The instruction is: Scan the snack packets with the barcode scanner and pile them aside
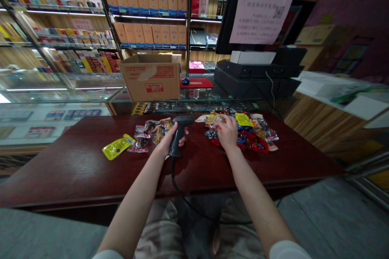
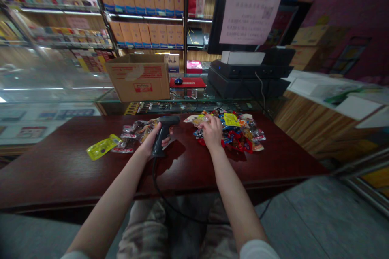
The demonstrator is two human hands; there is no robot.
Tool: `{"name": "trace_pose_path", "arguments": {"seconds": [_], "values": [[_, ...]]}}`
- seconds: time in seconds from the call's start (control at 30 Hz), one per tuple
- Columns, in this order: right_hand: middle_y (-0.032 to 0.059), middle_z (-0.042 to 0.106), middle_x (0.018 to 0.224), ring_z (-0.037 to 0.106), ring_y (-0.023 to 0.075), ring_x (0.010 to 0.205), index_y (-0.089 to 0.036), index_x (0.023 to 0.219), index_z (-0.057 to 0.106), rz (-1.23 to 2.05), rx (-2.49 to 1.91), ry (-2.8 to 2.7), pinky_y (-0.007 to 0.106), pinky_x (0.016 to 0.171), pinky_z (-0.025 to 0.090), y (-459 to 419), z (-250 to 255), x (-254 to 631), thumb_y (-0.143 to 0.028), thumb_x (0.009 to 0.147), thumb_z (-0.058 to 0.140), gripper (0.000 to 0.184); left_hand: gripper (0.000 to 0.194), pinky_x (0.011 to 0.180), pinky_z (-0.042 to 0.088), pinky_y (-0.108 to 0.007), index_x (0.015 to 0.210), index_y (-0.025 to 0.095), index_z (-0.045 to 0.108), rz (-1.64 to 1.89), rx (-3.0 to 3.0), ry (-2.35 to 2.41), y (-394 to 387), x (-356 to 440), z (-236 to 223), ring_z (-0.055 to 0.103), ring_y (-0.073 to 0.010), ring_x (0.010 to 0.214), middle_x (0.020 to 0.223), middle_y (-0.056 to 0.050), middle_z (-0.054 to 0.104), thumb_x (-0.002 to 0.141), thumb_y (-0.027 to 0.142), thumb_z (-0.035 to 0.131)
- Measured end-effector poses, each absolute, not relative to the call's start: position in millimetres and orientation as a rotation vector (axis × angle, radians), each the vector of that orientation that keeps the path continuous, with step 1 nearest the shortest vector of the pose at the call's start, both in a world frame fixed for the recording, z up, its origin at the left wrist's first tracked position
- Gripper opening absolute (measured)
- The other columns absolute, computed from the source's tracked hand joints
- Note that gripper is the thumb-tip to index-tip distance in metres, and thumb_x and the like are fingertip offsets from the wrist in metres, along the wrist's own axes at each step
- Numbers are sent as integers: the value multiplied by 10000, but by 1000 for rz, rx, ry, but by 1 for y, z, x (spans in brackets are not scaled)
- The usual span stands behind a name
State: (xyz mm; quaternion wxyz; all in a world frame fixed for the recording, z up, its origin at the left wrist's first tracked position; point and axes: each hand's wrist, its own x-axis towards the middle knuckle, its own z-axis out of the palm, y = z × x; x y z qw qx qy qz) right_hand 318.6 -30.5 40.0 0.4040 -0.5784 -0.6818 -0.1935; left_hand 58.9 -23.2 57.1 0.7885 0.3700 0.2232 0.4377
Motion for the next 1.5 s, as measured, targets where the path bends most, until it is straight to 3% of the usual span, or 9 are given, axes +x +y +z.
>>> {"name": "trace_pose_path", "arguments": {"seconds": [0.1, 0.2, 0.4, 0.53, 0.7, 0.83, 0.97, 1.33, 1.5], "values": [[117, 584, 1350, 441, 325, 1210, -208, 835, 787, -349, -1720, -1795, 468, 1021, 373, -33, 40, 309, -283, 838, 651, 155, 426, 361, 359, -177, 951, 99, 625, 968, 785, 489, -21, 57, 56, 436, -52, 425, 784, -56, 643, 880, 519, 620], [116, 567, 1398, 443, 363, 1212, -218, 894, 799, -232, -1910, -1841, 501, 1009, 347, -33, 39, 305, -509, 825, 667, 327, 423, 363, 360, -175, 945, 95, 624, 993, 766, 490, -20, 55, 58, 430, -48, 423, 773, -51, 632, 899, 515, 593], [174, 661, 1207, 491, 353, 1145, -185, 1079, 723, -251, -2133, -1743, 462, 916, 331, -29, 36, 306, -310, 936, 545, 260, 413, 365, 361, -182, 920, 95, 620, 1020, 740, 515, -21, 56, 62, 429, -51, 421, 752, -51, 624, 913, 506, 578], [202, 653, 1182, 517, 349, 1124, -141, 1357, 528, -308, -2150, -1689, 444, 905, 328, -28, 35, 307, -299, 889, 627, 503, 412, 372, 370, -182, 942, 88, 624, 1021, 752, 509, -22, 56, 62, 443, -51, 432, 778, -57, 634, 923, 496, 566], [159, 652, 1116, 578, 299, 1036, -137, 1127, 634, -320, -1979, -1688, 375, 860, 377, -25, 35, 316, -288, 911, 576, 269, 406, 368, 364, -183, 936, 95, 617, 1019, 739, 525, -21, 56, 61, 436, -52, 425, 762, -48, 626, 926, 497, 559], [104, 656, 1083, 622, 251, 881, -188, 1027, 646, -232, -1829, -1590, 323, 688, 410, -25, 35, 315, -349, 911, 565, 214, 419, 360, 352, -188, 956, 96, 615, 1014, 727, 504, -23, 57, 64, 419, -50, 418, 769, -50, 625, 919, 510, 565], [79, 666, 979, 637, 238, 848, -207, 938, 657, -200, -1664, -1617, 313, 670, 435, -29, 35, 308, -370, 888, 594, 182, 444, 346, 327, -186, 981, 110, 618, 989, 732, 448, -28, 59, 68, 389, -41, 407, 787, -48, 627, 919, 544, 549], [99, 676, 974, 648, 236, 893, -193, 902, 657, -188, -1464, -1675, 320, 785, 480, -31, 32, 297, -392, 892, 623, 202, 515, 342, 338, -194, 1026, 132, 596, 1041, 906, 405, -25, 65, 53, 367, -44, 400, 743, 2, 583, 845, 614, 621], [97, 675, 967, 636, 254, 882, -195, 1075, 609, -190, -1509, -1605, 349, 800, 468, -29, 33, 303, -374, 886, 595, 260, 563, 354, 341, -198, 997, 130, 623, 1022, 936, 430, -23, 61, 53, 398, -63, 394, 650, 4, 564, 834, 668, 591]]}}
